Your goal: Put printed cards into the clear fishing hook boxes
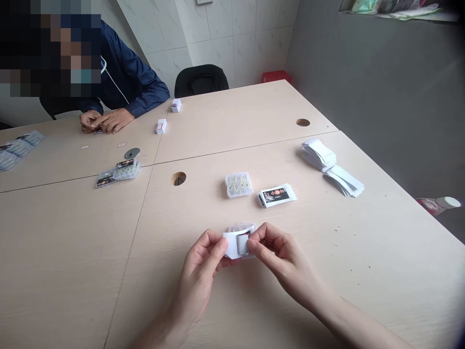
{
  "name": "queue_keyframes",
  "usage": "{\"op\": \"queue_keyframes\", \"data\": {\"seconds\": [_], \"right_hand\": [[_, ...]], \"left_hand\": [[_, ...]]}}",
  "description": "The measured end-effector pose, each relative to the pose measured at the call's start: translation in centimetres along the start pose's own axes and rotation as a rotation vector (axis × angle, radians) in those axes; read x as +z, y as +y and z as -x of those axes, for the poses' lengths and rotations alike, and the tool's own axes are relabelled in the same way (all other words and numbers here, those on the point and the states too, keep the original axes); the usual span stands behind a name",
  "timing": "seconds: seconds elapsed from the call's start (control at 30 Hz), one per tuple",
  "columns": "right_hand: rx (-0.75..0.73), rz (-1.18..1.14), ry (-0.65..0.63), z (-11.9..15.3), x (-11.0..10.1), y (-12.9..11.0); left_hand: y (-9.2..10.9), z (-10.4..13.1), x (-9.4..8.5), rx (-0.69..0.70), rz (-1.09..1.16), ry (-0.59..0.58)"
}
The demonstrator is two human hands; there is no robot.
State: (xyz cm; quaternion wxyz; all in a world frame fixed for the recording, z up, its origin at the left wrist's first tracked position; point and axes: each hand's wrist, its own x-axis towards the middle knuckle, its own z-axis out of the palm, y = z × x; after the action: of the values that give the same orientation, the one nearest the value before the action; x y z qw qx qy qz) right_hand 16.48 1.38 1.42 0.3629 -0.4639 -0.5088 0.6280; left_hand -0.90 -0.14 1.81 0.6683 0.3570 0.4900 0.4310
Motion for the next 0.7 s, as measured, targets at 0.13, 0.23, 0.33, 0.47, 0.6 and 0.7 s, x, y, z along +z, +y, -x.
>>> {"op": "queue_keyframes", "data": {"seconds": [0.13,0.23,0.33,0.47,0.6,0.7], "right_hand": [[0.003,0.014,0.006,0.0,0.05,-0.13],[0.006,0.025,0.018,0.03,0.06,-0.12],[0.009,0.026,0.019,0.04,0.05,-0.06],[-0.007,0.024,0.019,0.02,0.04,-0.03],[-0.01,0.035,0.019,0.1,0.06,-0.05],[-0.013,0.039,0.029,0.11,0.06,-0.05]], "left_hand": [[-0.09,-0.16,-0.01,0.005,0.006,0.004],[-0.14,-0.33,-0.03,0.014,-0.001,0.004],[-0.2,-0.38,-0.06,0.014,-0.005,0.002],[-0.23,-0.32,-0.09,0.015,-0.009,0.003],[-0.21,-0.22,-0.09,0.02,-0.01,0.009],[-0.23,-0.18,-0.1,0.024,-0.022,0.016]]}}
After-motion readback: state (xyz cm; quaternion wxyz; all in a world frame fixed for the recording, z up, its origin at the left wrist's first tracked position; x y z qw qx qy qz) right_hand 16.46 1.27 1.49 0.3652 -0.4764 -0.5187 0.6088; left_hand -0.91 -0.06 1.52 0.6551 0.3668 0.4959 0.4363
